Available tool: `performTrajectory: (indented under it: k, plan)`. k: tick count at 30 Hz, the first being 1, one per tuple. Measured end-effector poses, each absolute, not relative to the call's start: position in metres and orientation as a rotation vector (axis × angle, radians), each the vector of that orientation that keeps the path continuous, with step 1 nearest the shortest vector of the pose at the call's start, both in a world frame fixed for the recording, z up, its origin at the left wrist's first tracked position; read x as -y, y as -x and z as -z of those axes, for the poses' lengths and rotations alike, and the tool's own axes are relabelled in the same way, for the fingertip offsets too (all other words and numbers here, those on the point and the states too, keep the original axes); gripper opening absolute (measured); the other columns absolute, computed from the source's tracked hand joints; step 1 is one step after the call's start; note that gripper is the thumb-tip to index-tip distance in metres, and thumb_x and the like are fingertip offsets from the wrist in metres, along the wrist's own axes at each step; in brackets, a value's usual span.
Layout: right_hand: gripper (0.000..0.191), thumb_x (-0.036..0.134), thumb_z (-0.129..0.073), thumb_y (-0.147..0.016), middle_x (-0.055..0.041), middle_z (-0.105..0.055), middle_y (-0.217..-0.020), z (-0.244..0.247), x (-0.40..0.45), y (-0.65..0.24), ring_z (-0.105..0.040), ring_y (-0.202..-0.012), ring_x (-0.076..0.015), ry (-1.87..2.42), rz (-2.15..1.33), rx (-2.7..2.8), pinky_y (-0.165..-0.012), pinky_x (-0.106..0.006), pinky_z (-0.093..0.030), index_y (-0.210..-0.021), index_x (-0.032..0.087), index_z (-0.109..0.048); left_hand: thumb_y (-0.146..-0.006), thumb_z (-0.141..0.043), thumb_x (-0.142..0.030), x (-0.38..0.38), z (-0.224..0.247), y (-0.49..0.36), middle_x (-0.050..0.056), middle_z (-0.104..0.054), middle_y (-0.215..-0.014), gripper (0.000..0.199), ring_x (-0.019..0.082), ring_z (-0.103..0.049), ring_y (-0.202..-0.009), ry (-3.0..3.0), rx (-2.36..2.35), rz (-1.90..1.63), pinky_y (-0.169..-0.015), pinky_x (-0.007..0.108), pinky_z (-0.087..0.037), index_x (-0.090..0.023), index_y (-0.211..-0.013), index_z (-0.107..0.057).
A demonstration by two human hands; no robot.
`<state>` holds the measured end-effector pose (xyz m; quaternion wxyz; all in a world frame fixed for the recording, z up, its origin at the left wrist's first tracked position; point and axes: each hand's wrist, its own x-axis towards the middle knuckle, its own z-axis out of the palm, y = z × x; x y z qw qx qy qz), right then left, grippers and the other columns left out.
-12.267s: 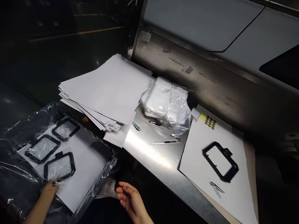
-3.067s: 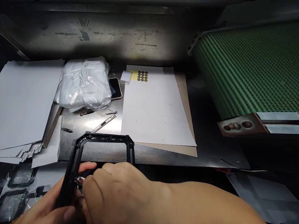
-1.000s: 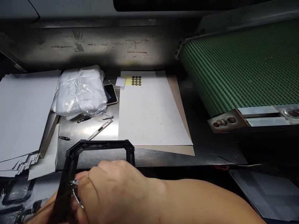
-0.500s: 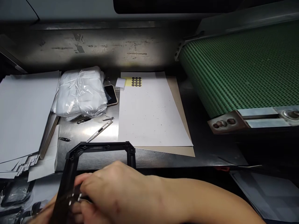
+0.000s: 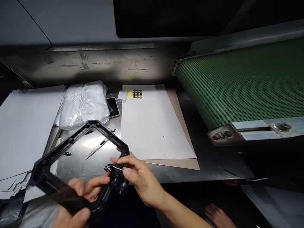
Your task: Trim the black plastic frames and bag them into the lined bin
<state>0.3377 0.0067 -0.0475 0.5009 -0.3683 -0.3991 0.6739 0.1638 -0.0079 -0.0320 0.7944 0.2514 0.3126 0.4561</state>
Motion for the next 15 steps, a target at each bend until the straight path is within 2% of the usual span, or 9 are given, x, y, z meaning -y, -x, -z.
performTrajectory:
  k: [3, 5, 6, 7, 8, 10, 11, 13, 15]
  plan:
    - [0.024, 0.034, -0.046, -0.079, -0.0039, -0.056, -0.075, 0.047, -0.020, -0.337, -0.058, -0.069, -0.0140, 0.789, -1.664, 0.942, -0.067, -0.032, -0.046, -0.094, 0.016, -0.047, -0.069, -0.062, -0.025, 0.005, 0.053, -0.168, -0.003, -0.065, -0.106, 0.015, 0.016, -0.046, -0.111, -0.691, -0.564, -0.920, -0.091, 0.027, -0.036, -0.031, -0.082, -0.061]
    - [0.021, 0.029, -0.047, -0.075, -0.0024, -0.051, -0.076, 0.038, -0.031, -0.348, -0.057, -0.063, -0.0121, 0.812, -1.731, 1.131, -0.058, -0.027, -0.046, -0.089, 0.014, -0.050, -0.074, -0.055, -0.023, -0.009, 0.063, -0.159, -0.001, -0.067, -0.102, 0.028, 0.018, -0.054, -0.103, -0.687, -0.551, -0.723, -0.086, 0.028, -0.041, -0.034, -0.100, -0.057]
    - [0.018, 0.025, -0.048, -0.073, -0.0024, -0.048, -0.078, 0.033, -0.037, -0.356, -0.056, -0.062, -0.0113, 0.853, -1.748, 1.288, -0.055, -0.025, -0.045, -0.086, 0.013, -0.052, -0.080, -0.045, -0.029, -0.019, 0.065, -0.152, 0.000, -0.068, -0.097, 0.027, 0.019, -0.059, -0.094, -0.608, -0.546, -0.561, -0.077, 0.029, -0.047, -0.034, -0.105, -0.053]
    - [0.017, 0.020, -0.048, -0.070, -0.0024, -0.046, -0.080, 0.027, -0.043, -0.363, -0.055, -0.061, -0.0104, 0.903, -1.737, 1.467, -0.052, -0.023, -0.045, -0.084, 0.012, -0.054, -0.081, -0.036, -0.040, -0.029, 0.065, -0.145, 0.004, -0.067, -0.099, 0.032, 0.023, -0.061, -0.089, -0.573, -0.534, -0.492, -0.068, 0.032, -0.050, -0.029, -0.106, -0.053]
    - [0.018, 0.015, -0.048, -0.068, -0.0023, -0.045, -0.081, 0.023, -0.048, -0.369, -0.054, -0.061, -0.0098, 0.948, -1.697, 1.657, -0.052, -0.022, -0.044, -0.083, 0.012, -0.056, -0.077, -0.027, -0.054, -0.039, 0.064, -0.139, 0.010, -0.067, -0.099, 0.049, 0.028, -0.062, -0.086, -0.547, -0.512, -0.454, -0.063, 0.035, -0.051, -0.023, -0.106, -0.054]
    - [0.021, 0.010, -0.048, -0.065, -0.0024, -0.047, -0.079, 0.016, -0.058, -0.376, -0.051, -0.063, -0.0102, 1.001, -1.572, 1.990, -0.055, -0.023, -0.043, -0.084, 0.012, -0.058, -0.075, -0.025, -0.059, -0.053, 0.056, -0.131, 0.020, -0.066, -0.094, 0.062, 0.033, -0.064, -0.076, -0.526, -0.468, -0.381, -0.053, 0.035, -0.050, -0.012, -0.107, -0.051]
    - [0.022, 0.009, -0.049, -0.064, -0.0033, -0.049, -0.080, 0.013, -0.062, -0.377, -0.051, -0.067, -0.0112, 1.005, -1.512, 2.095, -0.061, -0.024, -0.043, -0.084, 0.012, -0.058, -0.076, -0.032, -0.052, -0.056, 0.050, -0.128, 0.022, -0.067, -0.088, 0.056, 0.033, -0.065, -0.071, -0.534, -0.452, -0.338, -0.051, 0.034, -0.049, -0.009, -0.108, -0.049]
    - [0.021, 0.010, -0.051, -0.065, -0.0078, -0.051, -0.096, 0.009, -0.065, -0.375, -0.051, -0.085, -0.0152, 0.989, -1.426, 2.174, -0.075, -0.028, -0.041, -0.085, 0.012, -0.059, -0.078, -0.043, -0.030, -0.054, 0.038, -0.127, 0.018, -0.069, -0.076, 0.038, 0.029, -0.066, -0.063, -0.586, -0.474, -0.248, -0.052, 0.032, -0.048, -0.009, -0.109, -0.045]
    - [0.019, 0.012, -0.052, -0.068, -0.0108, -0.040, -0.119, 0.004, -0.061, -0.371, -0.042, -0.105, -0.0187, 1.014, -1.298, 2.106, -0.087, -0.031, -0.034, -0.086, 0.013, -0.058, -0.078, -0.043, -0.021, -0.044, 0.026, -0.126, 0.011, -0.071, -0.071, 0.033, 0.025, -0.066, -0.065, -0.652, -0.581, -0.213, -0.060, 0.033, -0.047, -0.014, -0.110, -0.043]
